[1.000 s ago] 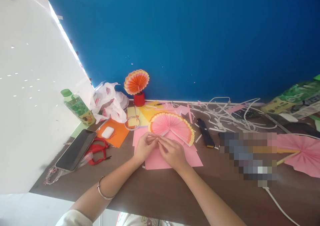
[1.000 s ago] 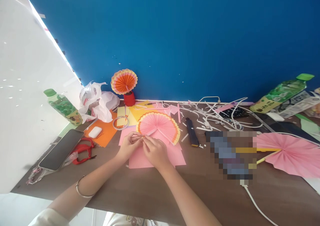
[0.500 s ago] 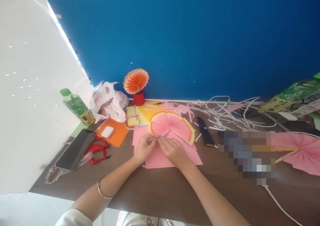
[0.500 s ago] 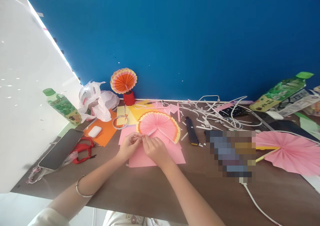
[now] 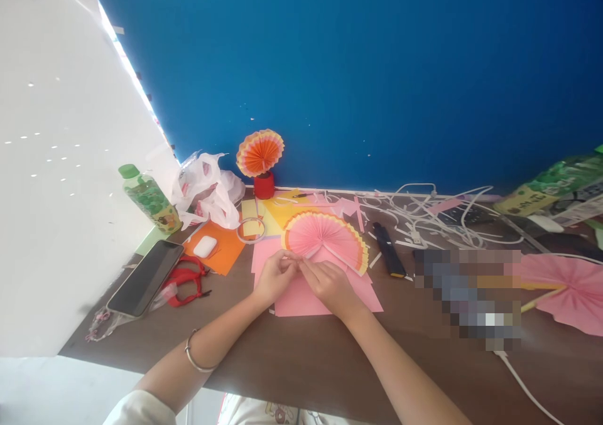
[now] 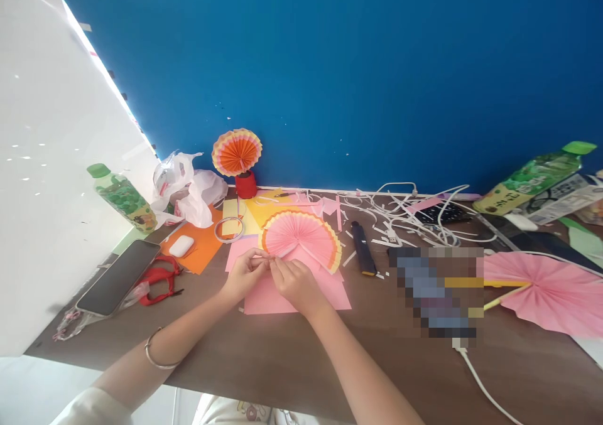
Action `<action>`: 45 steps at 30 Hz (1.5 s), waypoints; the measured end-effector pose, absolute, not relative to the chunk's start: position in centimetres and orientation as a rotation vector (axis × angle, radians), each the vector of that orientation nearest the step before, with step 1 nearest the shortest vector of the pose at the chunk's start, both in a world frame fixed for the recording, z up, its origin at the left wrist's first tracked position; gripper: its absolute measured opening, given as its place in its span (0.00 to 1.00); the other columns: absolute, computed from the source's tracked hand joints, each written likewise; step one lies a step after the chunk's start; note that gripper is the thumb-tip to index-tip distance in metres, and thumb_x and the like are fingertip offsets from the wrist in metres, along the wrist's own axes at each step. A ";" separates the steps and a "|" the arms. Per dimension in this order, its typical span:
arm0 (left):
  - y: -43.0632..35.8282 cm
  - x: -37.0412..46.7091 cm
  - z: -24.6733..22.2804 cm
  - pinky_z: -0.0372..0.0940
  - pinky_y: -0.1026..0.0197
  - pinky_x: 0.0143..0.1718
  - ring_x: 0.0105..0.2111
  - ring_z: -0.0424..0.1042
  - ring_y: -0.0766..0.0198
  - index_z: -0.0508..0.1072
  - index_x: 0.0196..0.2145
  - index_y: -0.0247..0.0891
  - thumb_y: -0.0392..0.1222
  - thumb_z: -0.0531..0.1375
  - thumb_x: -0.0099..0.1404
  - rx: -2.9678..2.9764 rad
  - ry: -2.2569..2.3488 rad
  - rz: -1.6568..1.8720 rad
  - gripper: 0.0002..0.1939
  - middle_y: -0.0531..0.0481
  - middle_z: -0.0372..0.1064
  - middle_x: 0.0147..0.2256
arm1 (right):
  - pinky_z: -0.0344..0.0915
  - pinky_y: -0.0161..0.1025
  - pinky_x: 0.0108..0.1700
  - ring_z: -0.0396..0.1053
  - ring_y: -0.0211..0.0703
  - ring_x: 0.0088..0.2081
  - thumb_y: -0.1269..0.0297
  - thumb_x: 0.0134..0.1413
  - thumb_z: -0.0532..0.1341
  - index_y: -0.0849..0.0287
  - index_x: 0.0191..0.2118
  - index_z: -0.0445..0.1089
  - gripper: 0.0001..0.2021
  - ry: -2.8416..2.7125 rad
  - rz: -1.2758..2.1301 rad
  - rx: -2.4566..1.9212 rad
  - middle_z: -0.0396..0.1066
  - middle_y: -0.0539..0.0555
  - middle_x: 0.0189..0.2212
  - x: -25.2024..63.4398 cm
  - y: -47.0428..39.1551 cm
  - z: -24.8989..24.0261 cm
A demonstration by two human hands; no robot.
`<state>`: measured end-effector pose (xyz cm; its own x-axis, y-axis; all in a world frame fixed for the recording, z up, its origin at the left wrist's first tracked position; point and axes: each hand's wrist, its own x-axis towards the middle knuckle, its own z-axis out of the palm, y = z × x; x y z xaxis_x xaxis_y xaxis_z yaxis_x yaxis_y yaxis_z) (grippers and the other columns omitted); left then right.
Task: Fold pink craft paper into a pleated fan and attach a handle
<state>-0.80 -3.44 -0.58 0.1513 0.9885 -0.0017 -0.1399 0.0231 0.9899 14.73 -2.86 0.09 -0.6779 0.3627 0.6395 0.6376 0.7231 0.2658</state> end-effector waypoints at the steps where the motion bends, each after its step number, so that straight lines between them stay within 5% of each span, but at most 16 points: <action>1: -3.4 -0.8 -0.6 0.65 0.60 0.38 0.32 0.73 0.62 0.65 0.33 0.36 0.39 0.59 0.57 1.159 1.003 1.155 0.07 0.50 0.72 0.26 | 0.64 0.37 0.28 0.69 0.40 0.27 0.80 0.54 0.51 0.64 0.36 0.72 0.13 -2.367 -0.640 -0.767 0.74 0.60 0.31 14.7 -2.9 0.0; 45: -3.6 -0.8 -0.5 0.65 0.57 0.41 0.39 0.73 0.59 0.59 0.33 0.39 0.44 0.59 0.58 1.140 0.911 1.174 0.11 0.47 0.73 0.33 | 0.65 0.40 0.37 0.68 0.40 0.34 0.68 0.58 0.54 0.56 0.32 0.72 0.09 -2.040 0.137 -0.950 0.72 0.52 0.32 14.5 -2.3 -0.7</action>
